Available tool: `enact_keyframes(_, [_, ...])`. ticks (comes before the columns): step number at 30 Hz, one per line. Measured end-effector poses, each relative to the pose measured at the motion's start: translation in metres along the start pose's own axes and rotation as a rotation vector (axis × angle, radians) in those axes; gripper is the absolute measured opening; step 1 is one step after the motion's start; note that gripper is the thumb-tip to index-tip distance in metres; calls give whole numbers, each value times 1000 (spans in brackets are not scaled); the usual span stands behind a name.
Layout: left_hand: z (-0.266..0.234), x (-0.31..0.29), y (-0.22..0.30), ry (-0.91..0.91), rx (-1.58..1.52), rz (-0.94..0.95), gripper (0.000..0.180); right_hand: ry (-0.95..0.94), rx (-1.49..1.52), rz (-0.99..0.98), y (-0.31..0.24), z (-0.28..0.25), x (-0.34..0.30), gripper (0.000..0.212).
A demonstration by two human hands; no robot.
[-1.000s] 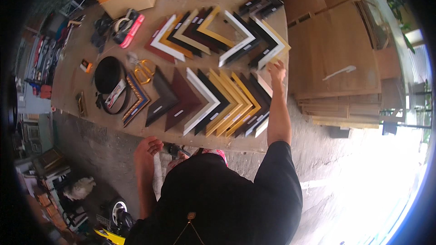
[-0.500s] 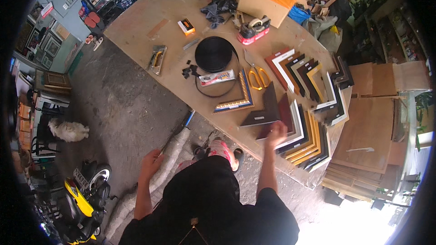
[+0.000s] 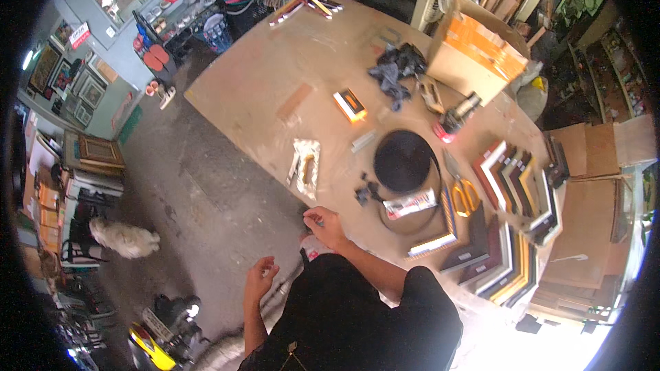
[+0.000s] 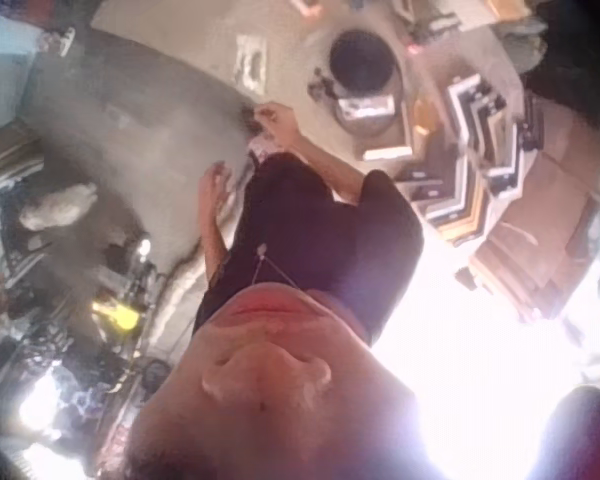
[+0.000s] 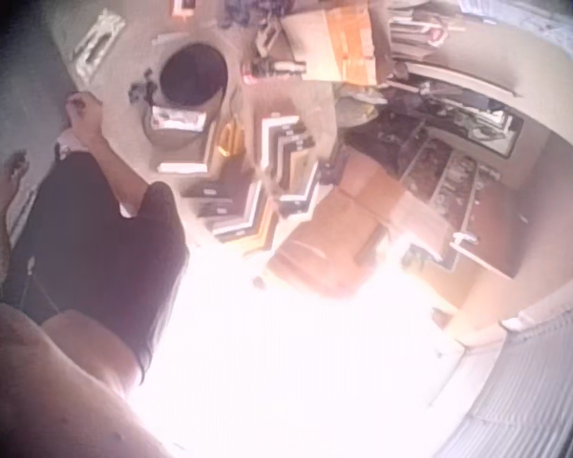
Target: The person assembles picture frame corner pieces by attaching black plastic joiners and securing them with a stapler on a workbench.
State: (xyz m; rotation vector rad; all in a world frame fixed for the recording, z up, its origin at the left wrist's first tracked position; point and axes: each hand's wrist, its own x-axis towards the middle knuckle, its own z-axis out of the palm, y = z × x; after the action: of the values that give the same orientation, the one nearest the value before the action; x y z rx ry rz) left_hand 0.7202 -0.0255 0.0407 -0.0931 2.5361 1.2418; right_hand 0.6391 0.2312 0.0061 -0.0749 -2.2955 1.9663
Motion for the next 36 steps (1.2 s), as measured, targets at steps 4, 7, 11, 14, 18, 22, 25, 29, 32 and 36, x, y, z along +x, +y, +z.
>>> enact_keyframes(4, [-61,100,-6,-1,93,10,39,105,-68,58,-7,27,133,14])
enact_keyframes(7, [-113,179,11,-2,124,40,43,193,-21,113,-31,30,228,15])
enact_keyframes(11, [-162,314,60,-1,114,178,54,332,-89,158,-6,29,341,23])
enact_keyframes(14, [-181,450,89,26,153,433,67,513,-459,191,30,43,401,36])
enact_keyframes(18, [-160,638,221,-173,157,264,97,710,-726,221,85,49,430,51])
enact_keyframes(22, [-125,852,281,-46,309,524,117,746,-830,212,68,74,446,48])
enact_keyframes(25, [-71,941,337,-67,431,648,127,738,-898,278,70,75,441,48])
enact_keyframes(29, [-30,1003,377,-78,709,518,144,741,-908,334,65,72,445,47])
enact_keyframes(32, [-12,1033,376,-106,675,623,135,759,-922,352,64,73,448,47])
enact_keyframes(36, [-4,1044,371,-146,709,410,115,760,-926,375,62,74,451,45])
